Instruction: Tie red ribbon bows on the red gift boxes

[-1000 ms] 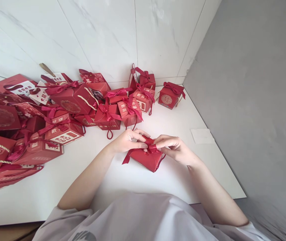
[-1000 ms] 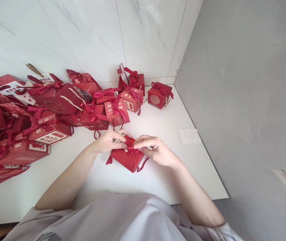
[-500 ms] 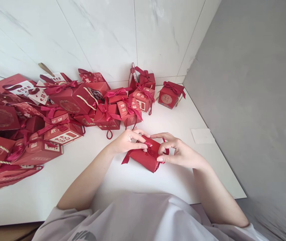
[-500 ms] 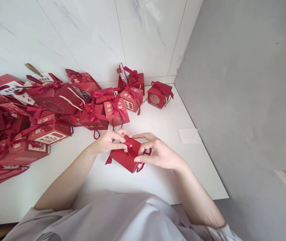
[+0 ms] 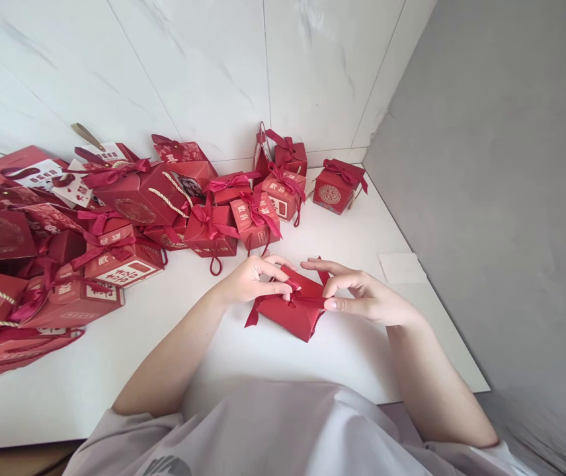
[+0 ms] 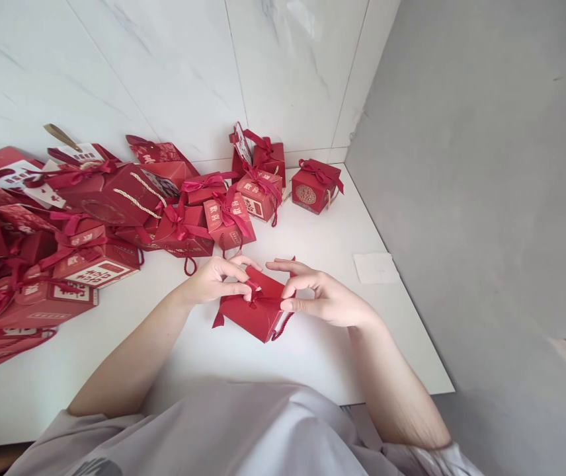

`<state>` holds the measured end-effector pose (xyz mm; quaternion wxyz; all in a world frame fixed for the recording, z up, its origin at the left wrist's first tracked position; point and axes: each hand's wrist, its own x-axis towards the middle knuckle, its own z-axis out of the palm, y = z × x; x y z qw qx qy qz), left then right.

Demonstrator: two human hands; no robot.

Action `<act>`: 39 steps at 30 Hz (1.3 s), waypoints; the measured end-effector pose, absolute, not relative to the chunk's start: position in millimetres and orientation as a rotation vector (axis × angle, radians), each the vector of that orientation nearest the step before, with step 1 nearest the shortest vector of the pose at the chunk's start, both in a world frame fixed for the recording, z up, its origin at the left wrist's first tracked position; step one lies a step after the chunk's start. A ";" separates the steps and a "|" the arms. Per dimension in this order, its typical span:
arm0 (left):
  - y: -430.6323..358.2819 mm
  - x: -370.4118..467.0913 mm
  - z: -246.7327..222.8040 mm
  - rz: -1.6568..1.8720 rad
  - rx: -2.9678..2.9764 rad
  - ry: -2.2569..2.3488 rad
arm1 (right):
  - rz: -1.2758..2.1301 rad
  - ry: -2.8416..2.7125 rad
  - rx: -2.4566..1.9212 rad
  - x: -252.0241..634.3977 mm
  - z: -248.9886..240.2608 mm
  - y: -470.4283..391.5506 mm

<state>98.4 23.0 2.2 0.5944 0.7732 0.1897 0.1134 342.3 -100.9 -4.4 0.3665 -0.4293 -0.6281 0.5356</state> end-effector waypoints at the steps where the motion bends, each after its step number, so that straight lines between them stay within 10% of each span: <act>1: 22.4 98.9 2.3 0.269 1.796 0.442 | 1.420 -1.555 -1.060 341.5 -6.5 -99.3; 39: 3.0 104.4 18.3 0.185 1.871 0.620 | 0.558 -1.899 -1.190 294.0 -19.0 -98.6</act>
